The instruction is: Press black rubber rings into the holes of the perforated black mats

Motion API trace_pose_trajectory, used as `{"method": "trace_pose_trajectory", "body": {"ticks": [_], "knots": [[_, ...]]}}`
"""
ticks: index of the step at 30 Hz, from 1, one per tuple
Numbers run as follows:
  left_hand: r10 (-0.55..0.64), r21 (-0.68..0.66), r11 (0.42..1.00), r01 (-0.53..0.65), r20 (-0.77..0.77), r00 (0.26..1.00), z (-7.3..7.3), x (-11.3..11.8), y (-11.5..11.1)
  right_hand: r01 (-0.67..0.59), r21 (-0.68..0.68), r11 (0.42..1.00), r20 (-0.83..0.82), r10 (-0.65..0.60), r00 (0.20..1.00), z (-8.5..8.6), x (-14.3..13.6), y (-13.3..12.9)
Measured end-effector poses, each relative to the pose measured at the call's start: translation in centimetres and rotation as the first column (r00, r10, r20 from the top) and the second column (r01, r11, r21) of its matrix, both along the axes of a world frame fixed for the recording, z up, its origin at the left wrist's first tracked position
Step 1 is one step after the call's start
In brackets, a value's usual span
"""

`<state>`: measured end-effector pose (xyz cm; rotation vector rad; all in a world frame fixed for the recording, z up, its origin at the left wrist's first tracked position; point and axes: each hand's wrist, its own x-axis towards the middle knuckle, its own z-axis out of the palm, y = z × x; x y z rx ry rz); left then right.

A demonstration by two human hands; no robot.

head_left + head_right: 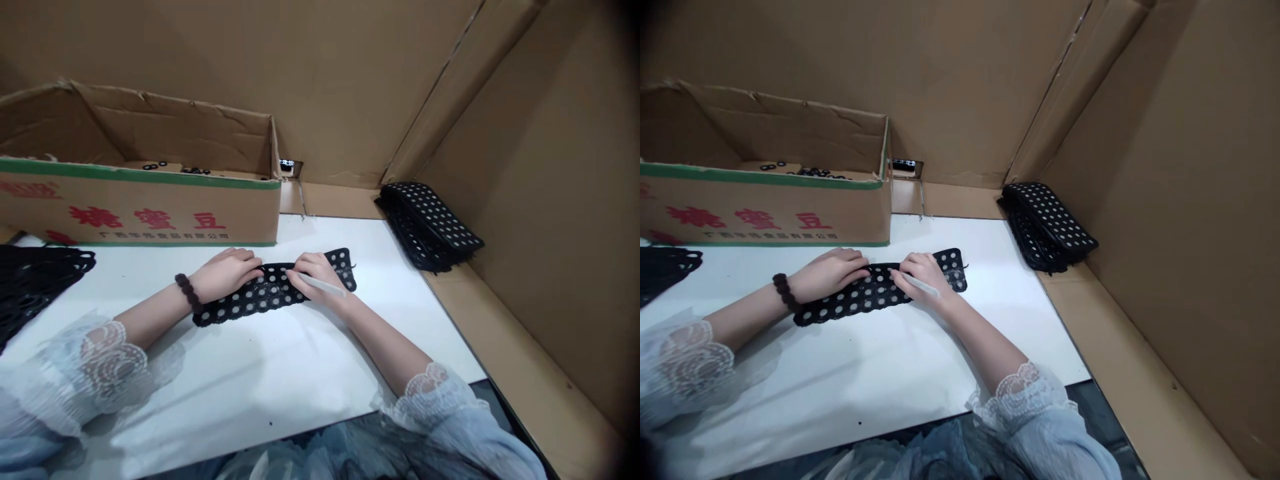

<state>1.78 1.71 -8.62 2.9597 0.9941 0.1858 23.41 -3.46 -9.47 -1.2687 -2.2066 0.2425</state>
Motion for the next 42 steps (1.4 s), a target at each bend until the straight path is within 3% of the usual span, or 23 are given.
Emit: {"method": "trace_pose_trajectory", "body": {"ticks": [3, 9, 13, 19, 21, 26, 30, 35, 38, 42], "knots": [[0.087, -0.003, 0.996, -0.087, 0.028, 0.996, 0.2, 0.4, -0.2, 0.058, -0.038, 0.998, 0.044, -0.057, 0.997, 0.4, -0.4, -0.6], [0.175, -0.288, 0.954, -0.087, 0.298, 0.938, -0.2, 1.5, -1.3, 0.103, -0.218, 0.971, -0.074, -0.122, 0.990, 0.4, -0.5, -0.6], [0.277, -0.459, 0.884, -0.088, 0.362, 0.890, -0.6, 1.9, -1.9, 0.032, -0.241, 0.970, -0.200, -0.082, 0.976, 0.3, -0.9, -0.7], [0.296, -0.615, 0.789, 0.010, 0.394, 0.870, -0.4, 1.7, -2.0, -0.017, -0.273, 0.962, -0.280, -0.063, 0.958, -0.2, -1.5, -1.0], [0.288, -0.623, 0.782, 0.028, 0.400, 0.870, -0.2, 1.7, -2.1, -0.020, -0.294, 0.956, -0.296, -0.071, 0.953, -0.3, -1.5, -1.0], [0.272, -0.526, 0.850, -0.041, 0.369, 0.889, -0.2, 2.2, -2.5, -0.011, -0.352, 0.936, -0.356, -0.122, 0.926, -0.4, -1.7, -0.9], [0.287, -0.526, 0.846, -0.087, 0.312, 0.906, -0.4, 2.6, -2.4, -0.020, -0.350, 0.936, -0.394, -0.128, 0.910, -0.7, -2.1, -1.0], [0.292, -0.479, 0.867, -0.137, 0.265, 0.919, -0.5, 3.0, -2.8, 0.030, -0.267, 0.963, -0.262, -0.102, 0.960, -1.1, -2.6, -1.1], [0.288, -0.435, 0.887, -0.155, 0.257, 0.923, -0.5, 3.2, -3.4, 0.130, -0.191, 0.973, -0.060, -0.144, 0.988, -1.5, -3.1, -0.9], [0.309, -0.410, 0.894, -0.179, 0.275, 0.910, -0.6, 3.4, -4.1, 0.274, -0.078, 0.959, 0.211, -0.252, 0.944, -1.9, -3.9, -0.8]]}}
